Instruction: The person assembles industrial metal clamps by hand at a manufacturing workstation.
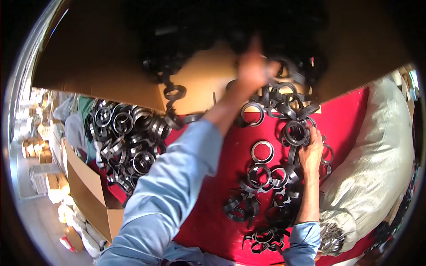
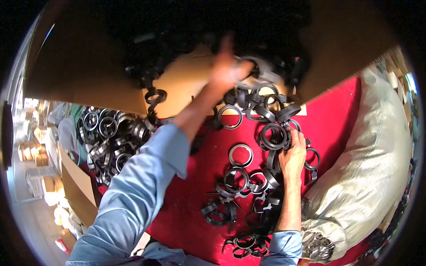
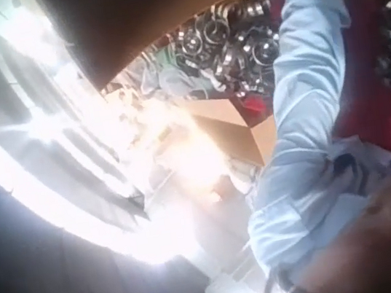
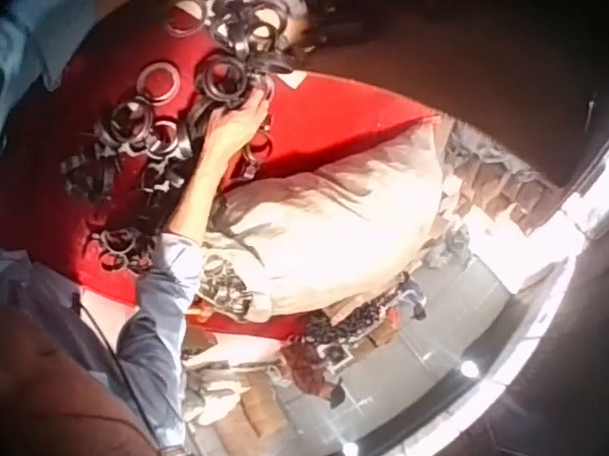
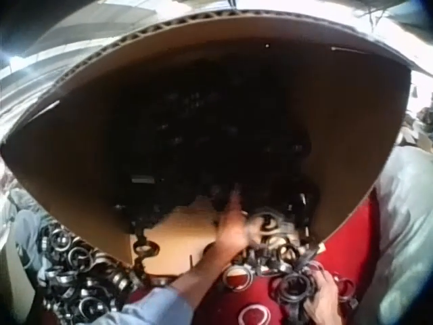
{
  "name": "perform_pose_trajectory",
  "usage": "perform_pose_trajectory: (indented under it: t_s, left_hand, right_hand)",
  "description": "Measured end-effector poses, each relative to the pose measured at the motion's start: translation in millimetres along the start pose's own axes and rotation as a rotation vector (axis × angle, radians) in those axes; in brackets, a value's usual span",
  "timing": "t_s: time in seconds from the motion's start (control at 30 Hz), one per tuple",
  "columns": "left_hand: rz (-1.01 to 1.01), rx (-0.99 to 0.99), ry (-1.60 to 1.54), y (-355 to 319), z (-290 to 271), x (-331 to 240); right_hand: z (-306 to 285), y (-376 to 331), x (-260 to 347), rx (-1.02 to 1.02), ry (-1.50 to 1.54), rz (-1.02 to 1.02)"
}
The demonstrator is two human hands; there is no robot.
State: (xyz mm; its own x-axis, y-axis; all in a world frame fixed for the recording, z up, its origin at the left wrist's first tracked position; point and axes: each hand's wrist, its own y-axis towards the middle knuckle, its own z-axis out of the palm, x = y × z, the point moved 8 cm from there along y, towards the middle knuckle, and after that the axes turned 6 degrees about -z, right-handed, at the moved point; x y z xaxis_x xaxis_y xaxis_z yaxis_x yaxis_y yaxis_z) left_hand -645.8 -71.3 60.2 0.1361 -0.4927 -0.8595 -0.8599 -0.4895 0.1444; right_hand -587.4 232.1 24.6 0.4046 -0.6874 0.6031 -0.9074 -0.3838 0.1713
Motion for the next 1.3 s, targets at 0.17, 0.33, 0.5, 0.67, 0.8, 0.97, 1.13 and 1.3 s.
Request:
perform_pose_trajectory:
  t_s: [0.17, 0.33, 0.5, 0.67, 0.8, 0.97, 1.13, 1.3]
  left_hand:
    - [0.042, -0.033, 0.198, -43, 14, -47]
    - [0.185, -0.219, 0.293, -111, -68, -7]
    - [-0.25, -0.318, 0.612, -143, -164, 81]
    - [-0.487, -0.312, 0.571, -140, -159, 99]
    - [-0.365, -0.183, 0.087, -131, -96, 94]
    - [0.028, -0.245, -0.046, -148, -106, -13]
    - [-0.42, -0.417, -0.325, -200, -204, 34]
    - [-0.173, -0.657, 0.357, -204, -306, 66]
  right_hand:
    - [4, 1, -6, -0.009, 0.028, -0.018]
    - [1, 3, 1, -0.048, 0.012, -0.076]
    - [8, 3, -2, -0.041, -0.016, -0.111]
    - [2, -1, -11, -0.043, 0.01, -0.067]
    - [12, 0, -7, -0.036, -0.001, -0.079]
    - [13, 0, -15, -0.048, -0.007, -0.098]
    - [11, -1, -13, -0.052, -0.06, -0.133]
    - [4, -5, -12, -0.058, -0.096, -0.153]
